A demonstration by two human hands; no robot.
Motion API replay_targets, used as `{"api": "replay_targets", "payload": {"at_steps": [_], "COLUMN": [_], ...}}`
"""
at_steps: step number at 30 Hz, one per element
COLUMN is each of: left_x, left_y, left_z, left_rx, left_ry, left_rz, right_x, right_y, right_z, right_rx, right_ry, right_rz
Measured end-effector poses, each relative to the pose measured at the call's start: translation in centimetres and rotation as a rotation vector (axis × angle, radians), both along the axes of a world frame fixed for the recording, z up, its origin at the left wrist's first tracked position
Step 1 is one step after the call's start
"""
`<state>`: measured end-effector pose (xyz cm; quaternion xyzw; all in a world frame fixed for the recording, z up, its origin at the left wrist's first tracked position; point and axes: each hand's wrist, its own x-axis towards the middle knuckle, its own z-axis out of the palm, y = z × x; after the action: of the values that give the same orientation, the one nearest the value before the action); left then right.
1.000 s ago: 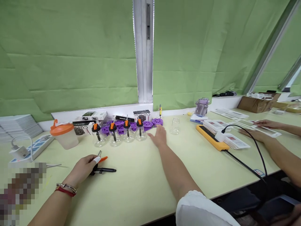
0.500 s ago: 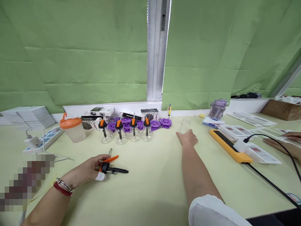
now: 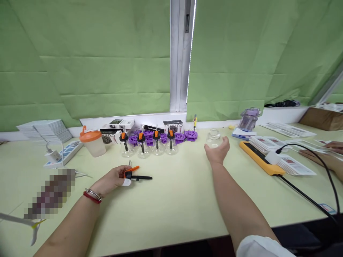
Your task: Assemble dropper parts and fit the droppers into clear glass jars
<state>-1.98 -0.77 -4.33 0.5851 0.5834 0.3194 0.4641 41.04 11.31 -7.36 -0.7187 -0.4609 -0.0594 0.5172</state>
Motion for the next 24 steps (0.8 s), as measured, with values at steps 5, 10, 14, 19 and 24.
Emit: {"api": "replay_targets", "payload": {"at_steps": [5, 10, 14, 19, 24], "left_x": [0.4, 0.7, 0.6, 1.0, 1.9], "left_y": [0.0, -0.1, 0.3, 0.5, 0.2], "left_z": [-0.1, -0.1, -0.6, -1.0, -0.7], "left_rx": [0.05, 0.131, 0.174, 0.224, 0.185], "left_ry": [-0.061, -0.124, -0.182, -0.226, -0.232], "left_rz": [0.074, 0.131, 0.166, 0.139, 0.105], "right_x": [-4.9, -9.5, -11.3, -12.5, -13.8], "right_y": [-4.7, -8.2, -8.9, -9.1, -9.7], "right_z": [1.9, 2.3, 1.8, 1.0, 0.6], "right_rx": [0.118, -0.018, -0.046, -0.07, -0.077], "right_ry": [-0.423, -0.673, -0.684, -0.692, -0.713], "right_rz": [0.406, 0.557, 0.573, 0.643, 0.734]}}
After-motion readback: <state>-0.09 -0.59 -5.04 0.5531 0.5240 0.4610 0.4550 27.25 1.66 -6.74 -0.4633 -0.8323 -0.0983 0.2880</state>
